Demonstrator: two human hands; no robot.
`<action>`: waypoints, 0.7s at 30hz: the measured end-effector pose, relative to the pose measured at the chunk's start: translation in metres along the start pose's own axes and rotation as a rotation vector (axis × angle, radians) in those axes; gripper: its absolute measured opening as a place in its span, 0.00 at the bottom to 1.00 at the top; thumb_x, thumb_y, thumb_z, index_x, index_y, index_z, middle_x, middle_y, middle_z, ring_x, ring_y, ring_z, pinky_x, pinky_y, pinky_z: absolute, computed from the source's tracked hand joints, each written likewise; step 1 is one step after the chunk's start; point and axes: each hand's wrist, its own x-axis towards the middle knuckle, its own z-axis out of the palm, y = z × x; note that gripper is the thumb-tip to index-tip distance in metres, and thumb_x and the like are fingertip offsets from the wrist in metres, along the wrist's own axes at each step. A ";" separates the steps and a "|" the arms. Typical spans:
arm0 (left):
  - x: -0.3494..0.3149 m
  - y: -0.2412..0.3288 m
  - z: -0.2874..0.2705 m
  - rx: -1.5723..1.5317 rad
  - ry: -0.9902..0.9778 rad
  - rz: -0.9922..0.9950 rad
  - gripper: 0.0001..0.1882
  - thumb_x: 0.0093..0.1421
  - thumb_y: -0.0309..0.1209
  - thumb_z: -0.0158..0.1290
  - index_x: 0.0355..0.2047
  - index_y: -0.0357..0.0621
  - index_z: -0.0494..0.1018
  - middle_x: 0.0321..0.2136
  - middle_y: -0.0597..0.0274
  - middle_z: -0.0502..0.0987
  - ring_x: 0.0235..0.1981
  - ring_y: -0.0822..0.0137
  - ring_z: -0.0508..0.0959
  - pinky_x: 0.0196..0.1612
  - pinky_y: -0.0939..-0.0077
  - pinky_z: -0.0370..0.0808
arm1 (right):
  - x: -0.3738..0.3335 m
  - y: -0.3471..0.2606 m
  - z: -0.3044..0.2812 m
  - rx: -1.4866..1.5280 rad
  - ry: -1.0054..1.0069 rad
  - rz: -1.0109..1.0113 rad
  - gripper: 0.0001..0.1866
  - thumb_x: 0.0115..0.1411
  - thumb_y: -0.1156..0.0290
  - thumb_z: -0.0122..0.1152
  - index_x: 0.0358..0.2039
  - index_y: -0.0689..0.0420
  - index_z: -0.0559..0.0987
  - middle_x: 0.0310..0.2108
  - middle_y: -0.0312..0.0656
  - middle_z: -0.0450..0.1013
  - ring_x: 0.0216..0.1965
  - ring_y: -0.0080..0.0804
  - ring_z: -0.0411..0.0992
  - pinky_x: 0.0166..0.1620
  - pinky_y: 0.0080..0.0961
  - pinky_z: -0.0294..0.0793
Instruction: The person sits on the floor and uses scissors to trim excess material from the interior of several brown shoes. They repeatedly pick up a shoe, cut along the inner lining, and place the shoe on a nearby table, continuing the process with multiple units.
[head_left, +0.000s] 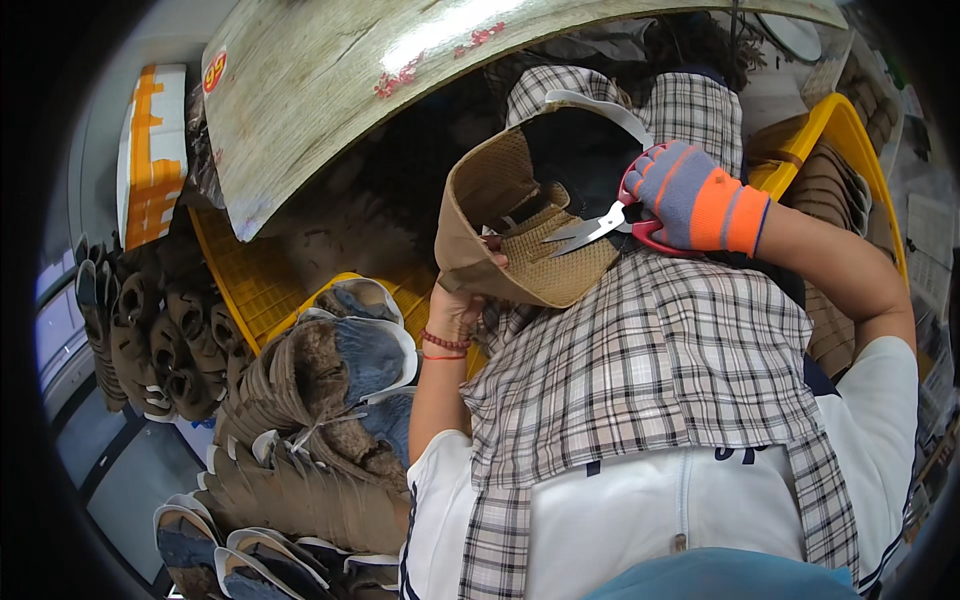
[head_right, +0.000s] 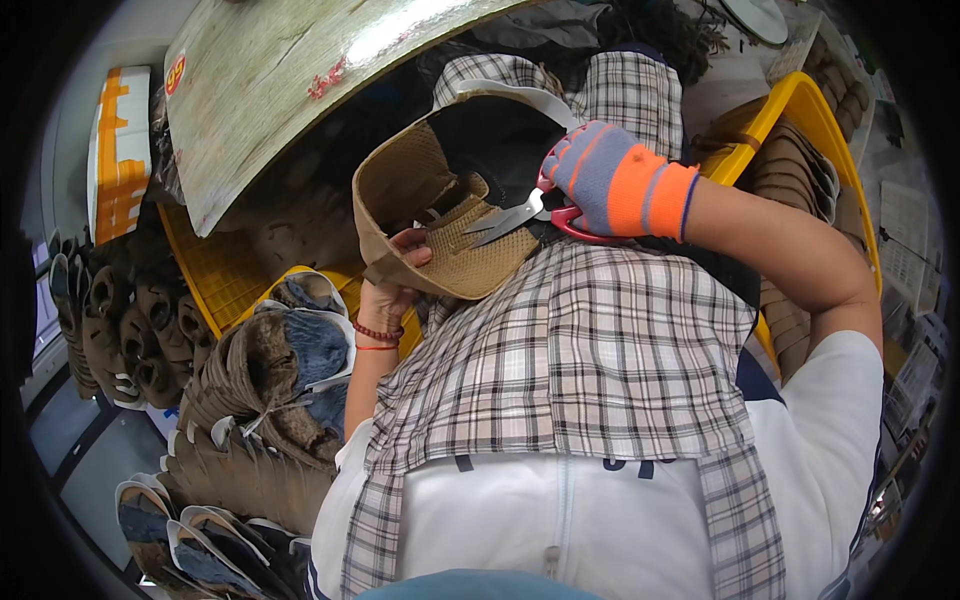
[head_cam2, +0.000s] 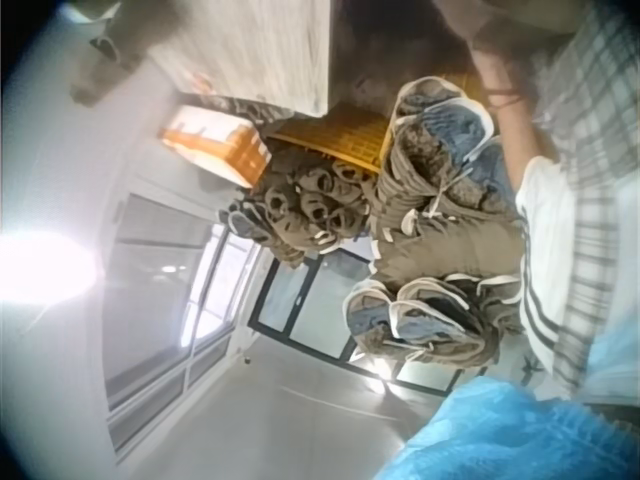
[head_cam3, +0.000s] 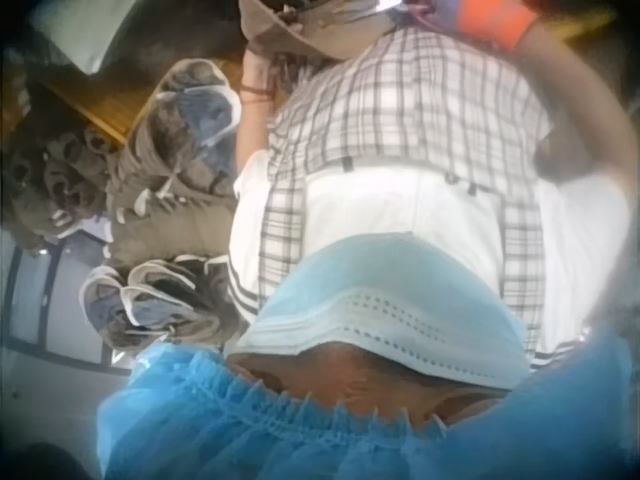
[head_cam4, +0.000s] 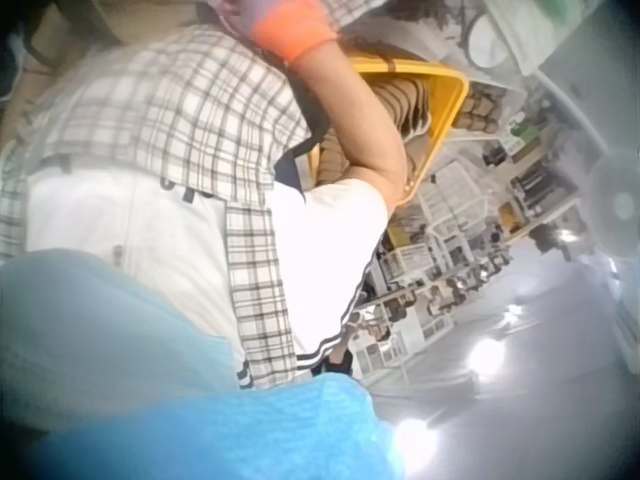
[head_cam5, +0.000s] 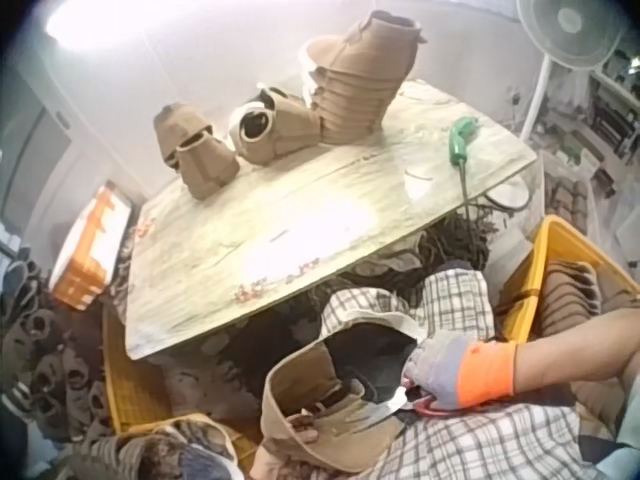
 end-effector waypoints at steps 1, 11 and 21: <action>0.001 -0.001 -0.001 -0.012 0.001 -0.005 0.18 0.48 0.15 0.62 0.40 0.39 0.76 0.39 0.58 0.78 0.39 0.63 0.79 0.43 0.67 0.81 | 0.001 -0.001 0.002 -0.016 -0.031 0.000 0.14 0.45 0.64 0.67 0.33 0.53 0.79 0.30 0.39 0.75 0.34 0.38 0.73 0.41 0.32 0.71; -0.002 0.003 0.005 -0.019 0.025 -0.051 0.20 0.47 0.15 0.64 0.42 0.38 0.76 0.39 0.58 0.78 0.40 0.63 0.79 0.42 0.66 0.81 | -0.002 -0.009 -0.012 -0.180 -0.088 0.001 0.14 0.46 0.65 0.67 0.35 0.51 0.81 0.26 0.39 0.76 0.32 0.35 0.76 0.36 0.29 0.74; 0.001 0.001 0.003 -0.043 0.002 -0.038 0.20 0.47 0.15 0.63 0.43 0.36 0.75 0.39 0.57 0.78 0.40 0.62 0.79 0.43 0.66 0.81 | -0.007 -0.009 -0.013 -0.206 -0.046 0.034 0.14 0.47 0.62 0.68 0.34 0.53 0.80 0.23 0.39 0.76 0.29 0.37 0.77 0.34 0.30 0.75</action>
